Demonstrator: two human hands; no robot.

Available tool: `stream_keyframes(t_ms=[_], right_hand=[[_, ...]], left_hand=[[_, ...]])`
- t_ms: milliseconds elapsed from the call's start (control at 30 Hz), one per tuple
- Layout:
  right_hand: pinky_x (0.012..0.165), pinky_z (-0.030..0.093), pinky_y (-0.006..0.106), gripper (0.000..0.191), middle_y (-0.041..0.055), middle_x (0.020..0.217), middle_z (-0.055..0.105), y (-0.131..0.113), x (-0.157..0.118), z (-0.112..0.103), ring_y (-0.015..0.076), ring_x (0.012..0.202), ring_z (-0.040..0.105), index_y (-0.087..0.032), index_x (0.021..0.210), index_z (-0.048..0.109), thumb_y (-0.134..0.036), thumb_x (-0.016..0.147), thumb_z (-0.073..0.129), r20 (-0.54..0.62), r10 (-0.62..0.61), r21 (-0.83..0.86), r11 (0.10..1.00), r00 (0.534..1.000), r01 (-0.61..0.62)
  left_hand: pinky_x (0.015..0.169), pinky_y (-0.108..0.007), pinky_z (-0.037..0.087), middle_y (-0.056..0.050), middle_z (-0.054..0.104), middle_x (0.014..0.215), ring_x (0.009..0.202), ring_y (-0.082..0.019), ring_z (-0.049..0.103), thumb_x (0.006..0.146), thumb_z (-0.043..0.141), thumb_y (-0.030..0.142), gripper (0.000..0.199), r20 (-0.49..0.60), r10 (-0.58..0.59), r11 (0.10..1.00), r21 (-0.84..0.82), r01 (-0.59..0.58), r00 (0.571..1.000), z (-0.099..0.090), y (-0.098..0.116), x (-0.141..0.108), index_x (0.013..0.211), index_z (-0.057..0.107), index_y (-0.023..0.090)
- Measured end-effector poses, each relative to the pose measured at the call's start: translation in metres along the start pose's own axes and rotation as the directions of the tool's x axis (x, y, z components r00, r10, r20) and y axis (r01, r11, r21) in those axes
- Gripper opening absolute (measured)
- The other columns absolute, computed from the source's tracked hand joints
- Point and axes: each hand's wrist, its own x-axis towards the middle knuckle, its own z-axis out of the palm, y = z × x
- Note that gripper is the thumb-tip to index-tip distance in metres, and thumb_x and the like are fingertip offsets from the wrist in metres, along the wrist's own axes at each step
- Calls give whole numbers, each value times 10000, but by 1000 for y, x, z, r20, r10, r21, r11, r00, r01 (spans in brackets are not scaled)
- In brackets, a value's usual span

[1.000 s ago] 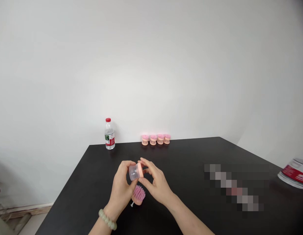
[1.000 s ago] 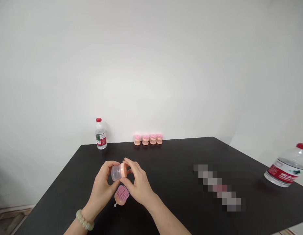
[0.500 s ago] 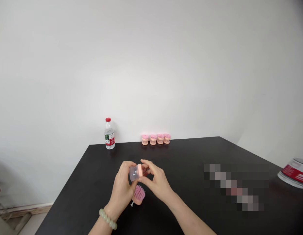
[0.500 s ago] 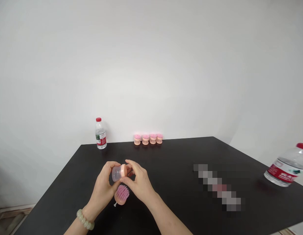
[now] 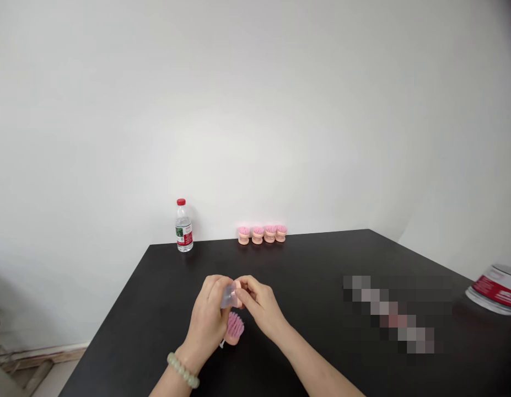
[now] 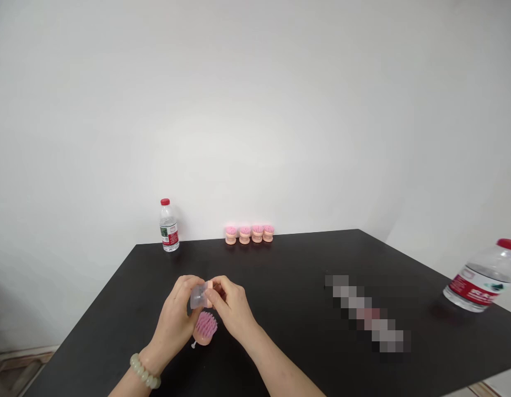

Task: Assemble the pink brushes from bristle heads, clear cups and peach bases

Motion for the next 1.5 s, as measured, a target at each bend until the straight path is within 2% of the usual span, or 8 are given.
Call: stream_keyframes(t_ms=[133, 367, 567, 933, 1067, 1233, 1367, 1500], right_hand=[[614, 527, 274, 270, -25, 648, 612, 0, 1, 0, 146, 616, 607, -207, 907, 594, -475, 925, 570, 46, 61, 97, 993, 997, -65], [747, 564, 318, 460, 74, 1113, 642, 8, 1, 4, 218, 981, 634, -218, 1198, 606, -209, 749, 709, 9, -49, 112, 993, 999, 47], [696, 529, 297, 328, 24, 916, 658, 4, 0, 4, 168, 772, 622, -195, 1031, 672, -142, 711, 713, -5, -15, 103, 995, 1000, 15], [687, 532, 300, 116, 16, 831, 671, 5, -1, 9, 174, 746, 632, -194, 851, 658, -282, 793, 708, 23, 92, 147, 985, 995, -95], [698, 544, 313, 275, 48, 930, 690, 11, 0, 10, 200, 847, 649, -192, 1034, 645, -341, 812, 705, 19, 125, 146, 981, 992, -127], [843, 538, 354, 612, 76, 1208, 634, 11, 0, 0, 243, 1073, 604, -242, 1248, 609, -319, 683, 830, 158, 136, -154, 982, 978, -112], [967, 502, 412, 854, 70, 1312, 607, 10, -4, -5, 303, 1172, 581, -303, 1351, 578, -330, 563, 907, 446, 76, -297, 952, 892, 67], [894, 529, 373, 879, 63, 1207, 678, 18, -7, -2, 307, 1078, 649, -322, 1327, 607, -292, 510, 931, 507, -11, -359, 906, 862, 223]], left_hand=[[828, -334, 536, -36, 614, 1081, 989, -205, 630, 845, 508, 26, 384, -6, 40, 999, 13, -40, 999, 3, -3, -1, 1129, 579, 274], [793, -350, 559, -45, 608, 1047, 960, -225, 646, 778, 585, 26, 423, -83, -7, 999, 41, 11, 996, 0, -3, 3, 1134, 527, 246], [773, -367, 558, -41, 622, 1010, 921, -229, 648, 763, 566, 7, 421, -85, 11, 999, 48, -7, 996, 0, -4, 1, 1112, 535, 242], [769, -350, 525, -42, 600, 1033, 946, -216, 602, 813, 491, 15, 498, -62, 38, 996, -78, -43, 997, 4, -9, -3, 1178, 658, 309], [773, -359, 521, -30, 570, 986, 910, -214, 597, 798, 577, 80, 467, -105, -101, 977, -197, 79, 989, 1, -9, 0, 1172, 694, 334], [936, -432, 486, -45, 583, 1095, 1044, -245, 594, 731, 741, 223, 382, -204, -438, 826, -477, 302, 876, -7, -17, 10, 1096, 635, 257], [849, -389, 546, -52, 635, 1038, 950, -214, 671, 764, 755, 309, 380, -89, -669, 540, -741, 400, 738, -11, -24, 15, 1075, 560, 213], [780, -327, 573, -54, 663, 958, 867, -180, 697, 784, 759, 200, 216, 42, -788, 280, -863, 419, 614, -11, -24, 20, 936, 609, 174]])
